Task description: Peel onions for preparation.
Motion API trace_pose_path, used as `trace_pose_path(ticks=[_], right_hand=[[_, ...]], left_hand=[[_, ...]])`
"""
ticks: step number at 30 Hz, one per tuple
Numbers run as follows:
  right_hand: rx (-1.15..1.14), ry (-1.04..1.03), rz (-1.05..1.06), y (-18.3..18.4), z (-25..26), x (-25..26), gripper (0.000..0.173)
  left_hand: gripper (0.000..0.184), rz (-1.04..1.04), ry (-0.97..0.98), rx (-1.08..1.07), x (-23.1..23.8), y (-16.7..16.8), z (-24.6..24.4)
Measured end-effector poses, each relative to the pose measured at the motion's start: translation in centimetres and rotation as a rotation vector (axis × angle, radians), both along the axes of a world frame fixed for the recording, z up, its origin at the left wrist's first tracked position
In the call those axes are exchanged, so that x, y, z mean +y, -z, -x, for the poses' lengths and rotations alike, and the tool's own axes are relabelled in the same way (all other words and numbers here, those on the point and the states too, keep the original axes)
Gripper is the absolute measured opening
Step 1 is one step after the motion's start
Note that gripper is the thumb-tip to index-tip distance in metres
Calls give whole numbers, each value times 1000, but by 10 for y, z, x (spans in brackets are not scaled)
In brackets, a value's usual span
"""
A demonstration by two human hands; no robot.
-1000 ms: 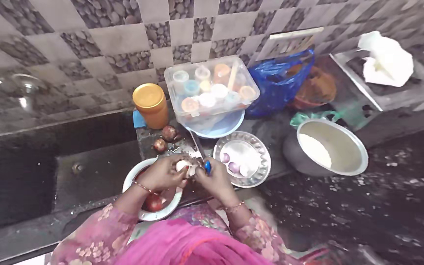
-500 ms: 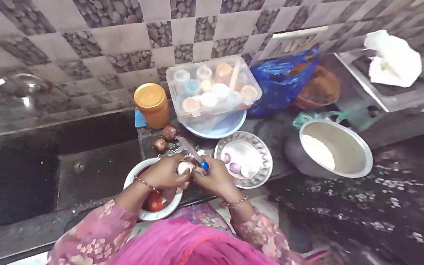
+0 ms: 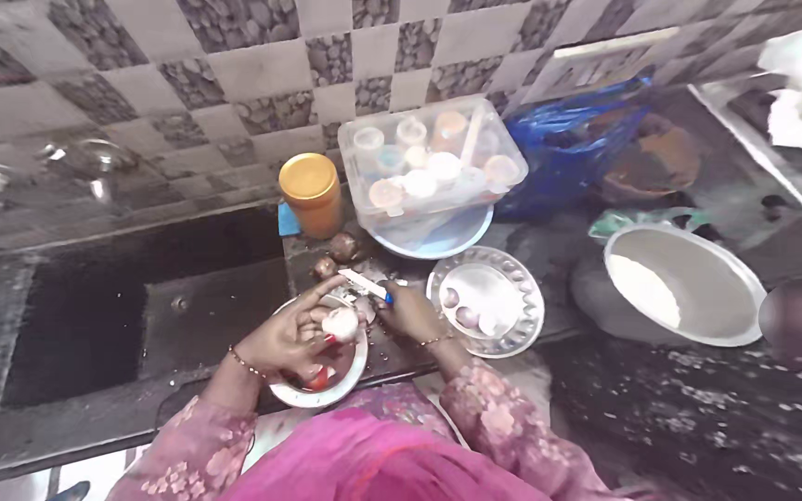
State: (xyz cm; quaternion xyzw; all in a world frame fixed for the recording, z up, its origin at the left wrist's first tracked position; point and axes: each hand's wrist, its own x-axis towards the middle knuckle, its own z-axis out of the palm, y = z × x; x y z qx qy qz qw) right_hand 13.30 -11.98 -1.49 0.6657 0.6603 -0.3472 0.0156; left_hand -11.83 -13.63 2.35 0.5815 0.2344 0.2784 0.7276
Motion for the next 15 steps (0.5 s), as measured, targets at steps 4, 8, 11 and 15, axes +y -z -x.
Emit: trace_pose_path(ticks=[4, 8, 11, 15], right_hand=[[19, -23, -2, -14, -4, -6, 53], [73, -12, -83, -35, -14, -21, 56], [113, -52, -33, -37, -17, -22, 45], [250, 14, -118, -32, -28, -25, 35]], left_hand=[[103, -24, -83, -113, -14, 4, 4], [81, -138, -273, 87, -22, 1, 0], [82, -80, -353, 201, -26, -3, -6], [68, 60, -436, 113, -32, -2, -13]])
